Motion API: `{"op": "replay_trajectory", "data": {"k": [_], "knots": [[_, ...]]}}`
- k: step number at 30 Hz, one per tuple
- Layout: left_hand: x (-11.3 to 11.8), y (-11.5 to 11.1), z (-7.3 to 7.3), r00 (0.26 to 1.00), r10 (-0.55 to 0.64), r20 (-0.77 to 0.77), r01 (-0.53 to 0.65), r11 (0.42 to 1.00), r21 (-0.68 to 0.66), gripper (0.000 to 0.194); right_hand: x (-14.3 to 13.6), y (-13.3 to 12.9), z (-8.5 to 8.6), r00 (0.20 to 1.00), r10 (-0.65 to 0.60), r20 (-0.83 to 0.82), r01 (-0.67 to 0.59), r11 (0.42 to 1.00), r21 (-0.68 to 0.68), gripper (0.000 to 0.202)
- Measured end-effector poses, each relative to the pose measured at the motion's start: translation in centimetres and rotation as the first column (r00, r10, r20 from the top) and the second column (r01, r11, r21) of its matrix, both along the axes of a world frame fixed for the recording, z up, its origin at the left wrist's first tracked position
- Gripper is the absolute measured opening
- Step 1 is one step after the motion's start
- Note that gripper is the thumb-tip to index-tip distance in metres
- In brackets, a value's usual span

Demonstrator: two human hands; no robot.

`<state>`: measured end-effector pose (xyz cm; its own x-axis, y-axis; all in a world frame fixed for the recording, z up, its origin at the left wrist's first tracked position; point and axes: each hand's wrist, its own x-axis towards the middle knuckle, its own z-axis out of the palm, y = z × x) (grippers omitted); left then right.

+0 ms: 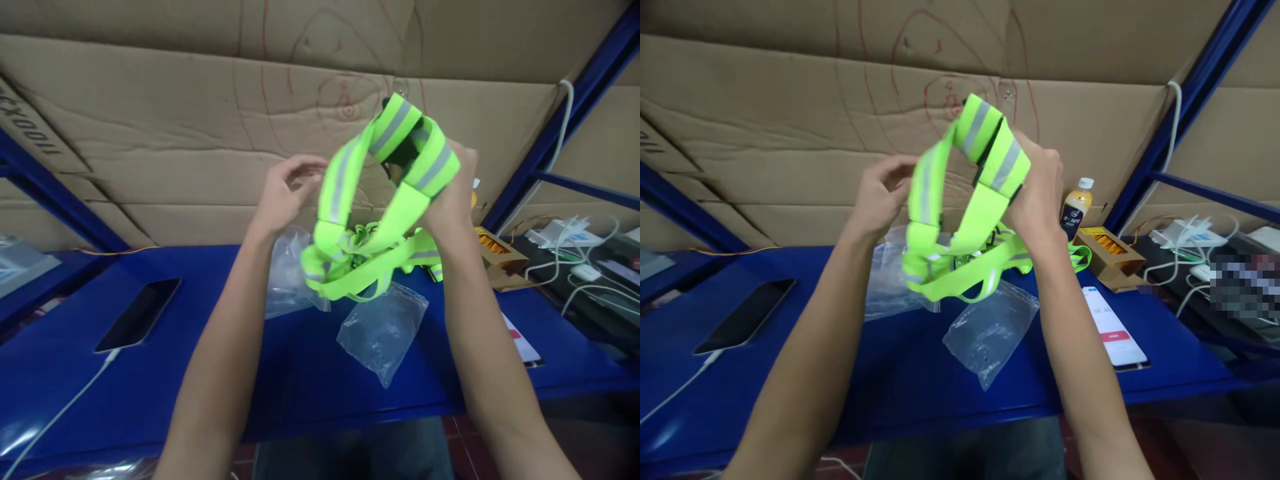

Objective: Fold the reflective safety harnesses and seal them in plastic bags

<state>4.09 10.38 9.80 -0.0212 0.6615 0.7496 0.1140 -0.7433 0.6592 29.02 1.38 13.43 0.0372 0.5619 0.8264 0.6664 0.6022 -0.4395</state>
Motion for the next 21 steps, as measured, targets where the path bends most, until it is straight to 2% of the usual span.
{"op": "replay_trajectory", "data": {"k": [2, 4, 6, 8, 10, 15, 18, 21], "knots": [[-0.2, -0.5, -0.2, 1.000, 0.014, 0.018, -0.015, 0.999, 0.045, 0.035, 0.1, 0.5, -0.5, 0.982, -0.176, 0.071, 0.175, 0.984, 0.012, 0.012], [0.8, -2.2, 0.2, 1.000, 0.015, -0.013, -0.014, 0.994, 0.106, 0.040, -0.4, 1.5, -1.2, 0.955, -0.248, 0.162, 0.246, 0.969, 0.034, 0.014], [2.7, -4.4, 0.8, 0.986, -0.021, -0.165, 0.046, 0.988, 0.148, 0.051, -1.2, 2.5, -1.9, 0.932, -0.252, 0.260, 0.240, 0.968, 0.079, 0.019], [4.4, -6.2, 1.4, 0.959, -0.004, -0.285, 0.057, 0.982, 0.178, 0.071, -1.7, 3.2, -2.5, 0.905, -0.220, 0.364, 0.189, 0.975, 0.121, 0.021], [5.2, -6.8, 1.5, 0.944, 0.037, -0.327, 0.030, 0.980, 0.198, 0.071, -1.8, 3.4, -2.7, 0.881, -0.148, 0.450, 0.102, 0.987, 0.123, 0.022], [3.3, -4.0, 0.5, 0.964, 0.025, -0.264, 0.013, 0.990, 0.142, 0.024, -1.1, 2.6, -2.2, 0.803, 0.073, 0.591, -0.061, 0.997, -0.040, 0.030], [2.1, -2.5, -0.1, 0.993, -0.060, -0.101, 0.061, 0.998, 0.003, 0.018, -1.1, 2.3, -1.8, 0.803, 0.173, 0.570, -0.151, 0.985, -0.085, 0.035], [1.8, -2.5, 0.1, 0.991, -0.134, -0.002, 0.133, 0.987, -0.087, 0.020, -1.4, 2.2, -1.6, 0.829, 0.199, 0.522, -0.182, 0.980, -0.085, 0.033]]}}
